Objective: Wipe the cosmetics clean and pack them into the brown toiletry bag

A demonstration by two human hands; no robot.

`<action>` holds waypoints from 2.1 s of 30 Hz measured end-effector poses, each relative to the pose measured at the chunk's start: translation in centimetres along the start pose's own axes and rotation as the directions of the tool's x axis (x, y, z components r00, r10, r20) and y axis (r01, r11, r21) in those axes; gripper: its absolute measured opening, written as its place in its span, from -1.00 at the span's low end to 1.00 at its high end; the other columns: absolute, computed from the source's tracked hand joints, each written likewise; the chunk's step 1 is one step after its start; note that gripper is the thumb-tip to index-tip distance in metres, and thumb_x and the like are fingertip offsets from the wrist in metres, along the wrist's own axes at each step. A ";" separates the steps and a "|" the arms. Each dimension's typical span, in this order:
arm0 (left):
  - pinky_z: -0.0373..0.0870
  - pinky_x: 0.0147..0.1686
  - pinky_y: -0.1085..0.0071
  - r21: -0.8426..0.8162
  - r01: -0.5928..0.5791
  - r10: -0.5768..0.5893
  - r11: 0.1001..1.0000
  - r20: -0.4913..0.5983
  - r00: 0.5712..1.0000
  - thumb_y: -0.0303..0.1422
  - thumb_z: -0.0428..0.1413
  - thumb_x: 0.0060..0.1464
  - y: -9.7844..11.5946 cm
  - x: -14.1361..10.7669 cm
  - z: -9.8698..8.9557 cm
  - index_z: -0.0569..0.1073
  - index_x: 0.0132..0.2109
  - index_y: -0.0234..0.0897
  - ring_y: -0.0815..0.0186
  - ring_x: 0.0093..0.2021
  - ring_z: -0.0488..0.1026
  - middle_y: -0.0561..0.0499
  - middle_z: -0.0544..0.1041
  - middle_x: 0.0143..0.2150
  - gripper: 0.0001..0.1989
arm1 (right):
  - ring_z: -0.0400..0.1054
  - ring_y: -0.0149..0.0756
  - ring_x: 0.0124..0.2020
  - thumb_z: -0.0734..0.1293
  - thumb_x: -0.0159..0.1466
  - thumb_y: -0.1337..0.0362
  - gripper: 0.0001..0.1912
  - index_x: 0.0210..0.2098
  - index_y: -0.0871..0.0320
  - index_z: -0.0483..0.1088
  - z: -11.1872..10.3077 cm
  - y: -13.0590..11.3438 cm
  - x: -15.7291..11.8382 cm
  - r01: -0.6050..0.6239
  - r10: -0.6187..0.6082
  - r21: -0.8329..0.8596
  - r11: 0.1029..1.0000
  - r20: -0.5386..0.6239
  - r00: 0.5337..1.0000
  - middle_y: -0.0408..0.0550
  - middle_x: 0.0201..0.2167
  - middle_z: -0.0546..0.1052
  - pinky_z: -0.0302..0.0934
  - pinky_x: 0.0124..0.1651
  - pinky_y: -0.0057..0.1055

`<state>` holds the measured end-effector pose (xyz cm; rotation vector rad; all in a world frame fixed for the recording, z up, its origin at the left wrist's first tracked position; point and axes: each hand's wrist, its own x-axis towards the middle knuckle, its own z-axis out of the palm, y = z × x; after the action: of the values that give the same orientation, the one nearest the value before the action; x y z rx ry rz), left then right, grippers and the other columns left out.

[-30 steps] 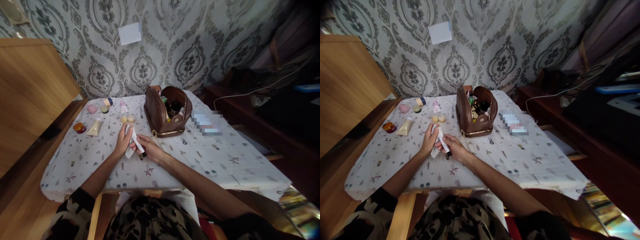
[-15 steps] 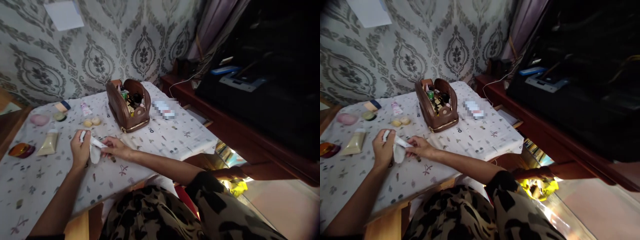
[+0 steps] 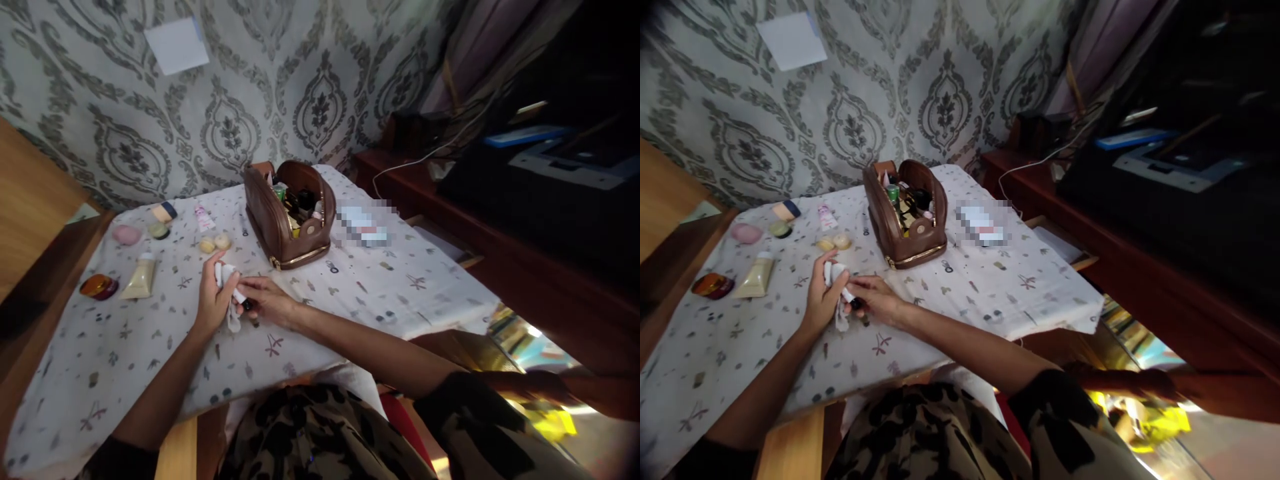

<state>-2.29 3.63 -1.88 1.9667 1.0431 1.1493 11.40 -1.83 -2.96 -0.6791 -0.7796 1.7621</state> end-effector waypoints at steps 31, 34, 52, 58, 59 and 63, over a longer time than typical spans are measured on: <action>0.36 -0.03 0.29 -0.196 -0.018 0.090 0.981 0.363 0.928 -0.01 0.00 0.21 0.6 -0.3 0.1 0.44 -0.01 -0.29 0.20 -0.13 0.43 -0.10 0.48 -0.13 -0.54 | 0.38 -0.28 -0.32 0.44 0.10 0.00 -0.67 -0.38 0.13 0.40 0.1 -1.0 0.1 0.339 -0.516 -0.589 0.733 -0.159 0.842 -0.10 -0.37 0.49 0.30 -0.19 -0.34; 0.36 -0.11 0.35 -0.225 0.005 0.080 0.974 0.369 0.926 -0.01 0.03 0.19 0.7 -0.3 0.0 0.44 -0.04 -0.29 0.23 -0.17 0.43 -0.05 0.49 -0.20 -0.56 | 0.37 -0.28 -0.33 0.40 0.17 0.03 -0.72 -0.34 0.12 0.43 0.0 -1.5 -0.3 0.335 -0.546 -0.680 0.652 -0.114 0.830 -0.09 -0.38 0.49 0.28 -0.27 -0.39; 0.31 -0.17 0.39 -0.007 -0.017 0.018 1.000 0.479 0.878 -0.08 0.02 0.21 0.7 -0.5 -0.3 0.44 0.00 -0.22 0.24 -0.25 0.45 0.01 0.55 -0.22 -0.63 | 0.31 -0.37 -0.51 0.41 0.16 -0.03 -0.57 -0.16 0.18 0.43 -1.0 -18.2 -3.7 0.215 -0.842 -0.952 0.216 -0.070 0.535 -0.10 -0.48 0.50 0.18 -0.45 -0.45; 0.34 -0.12 0.37 -0.015 -0.028 0.031 1.000 0.508 0.861 -0.11 0.00 0.24 0.6 -0.6 -0.2 0.44 -0.05 -0.20 0.23 -0.21 0.46 0.01 0.55 -0.21 -0.70 | 0.33 -0.35 -0.55 0.38 0.16 0.08 -0.66 -0.19 0.19 0.43 -5.5 -22.6 -3.1 -0.117 -0.742 -0.993 0.008 -0.084 0.665 -0.15 -0.56 0.51 0.11 -0.45 -0.45; 0.34 -0.13 0.37 -0.017 -0.028 0.033 0.999 0.506 0.862 -0.11 0.00 0.24 0.6 -0.5 -0.2 0.44 -0.06 -0.20 0.23 -0.21 0.46 0.01 0.55 -0.22 -0.70 | 0.34 -0.34 -0.53 0.38 0.15 0.12 -0.68 -0.17 0.19 0.43 -5.8 -22.7 -2.9 -0.176 -0.727 -0.983 -0.047 -0.087 0.681 -0.16 -0.55 0.51 0.11 -0.44 -0.45; 0.37 -0.14 0.38 -0.019 -0.022 0.029 1.000 0.510 0.860 -0.07 -0.02 0.25 0.8 -0.4 -0.1 0.46 -0.10 -0.17 0.21 -0.19 0.48 0.00 0.57 -0.20 -0.68 | 0.43 -0.27 -0.37 0.39 0.17 0.19 -0.65 -0.07 0.16 0.38 -4.9 -23.5 -1.6 -0.399 -0.666 -0.888 -0.227 -0.157 0.729 -0.13 -0.44 0.56 0.10 -0.37 -0.45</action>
<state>-2.22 2.91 -1.35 2.1135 0.7214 0.5789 29.29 3.26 12.25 -2.0647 -1.6080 -0.0974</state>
